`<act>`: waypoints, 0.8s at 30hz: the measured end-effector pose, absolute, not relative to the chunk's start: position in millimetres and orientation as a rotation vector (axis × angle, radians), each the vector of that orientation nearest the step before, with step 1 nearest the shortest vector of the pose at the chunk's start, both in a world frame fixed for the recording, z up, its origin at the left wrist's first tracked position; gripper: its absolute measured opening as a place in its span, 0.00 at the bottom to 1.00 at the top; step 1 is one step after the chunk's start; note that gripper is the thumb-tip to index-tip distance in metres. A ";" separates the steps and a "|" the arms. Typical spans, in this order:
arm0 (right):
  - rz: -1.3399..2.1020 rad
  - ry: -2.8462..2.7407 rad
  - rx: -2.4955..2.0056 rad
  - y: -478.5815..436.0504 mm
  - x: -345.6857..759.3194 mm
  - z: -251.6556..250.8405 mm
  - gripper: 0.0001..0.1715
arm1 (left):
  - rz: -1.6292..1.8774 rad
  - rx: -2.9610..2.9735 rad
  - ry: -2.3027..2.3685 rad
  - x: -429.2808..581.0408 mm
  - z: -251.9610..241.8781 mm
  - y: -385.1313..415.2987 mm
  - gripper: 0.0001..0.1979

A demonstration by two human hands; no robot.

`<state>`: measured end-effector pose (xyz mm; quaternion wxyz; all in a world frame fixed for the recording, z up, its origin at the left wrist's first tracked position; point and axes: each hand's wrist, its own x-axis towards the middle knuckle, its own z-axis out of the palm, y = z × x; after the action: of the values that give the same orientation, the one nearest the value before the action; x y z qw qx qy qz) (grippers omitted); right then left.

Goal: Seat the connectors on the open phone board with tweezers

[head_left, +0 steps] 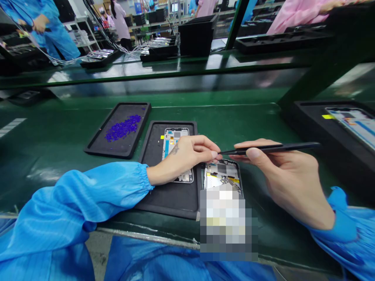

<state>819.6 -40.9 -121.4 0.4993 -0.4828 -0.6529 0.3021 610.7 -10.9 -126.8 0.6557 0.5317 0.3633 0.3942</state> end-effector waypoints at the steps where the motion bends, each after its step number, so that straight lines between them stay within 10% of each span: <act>1: 0.746 -1.569 -1.165 -41.4 819.6 -121.4 0.09 | 0.894 1.230 0.820 610.3 -127.5 -9.8 0.03; 24: 1.062 -1.381 -1.215 -38.0 817.8 -121.8 0.15 | 0.802 1.829 0.813 600.8 -123.7 -6.1 0.02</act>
<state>817.8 -38.0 -121.8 0.4870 -0.4996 -0.5680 0.4366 600.8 -6.1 -123.7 0.4732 0.7472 0.3324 0.3276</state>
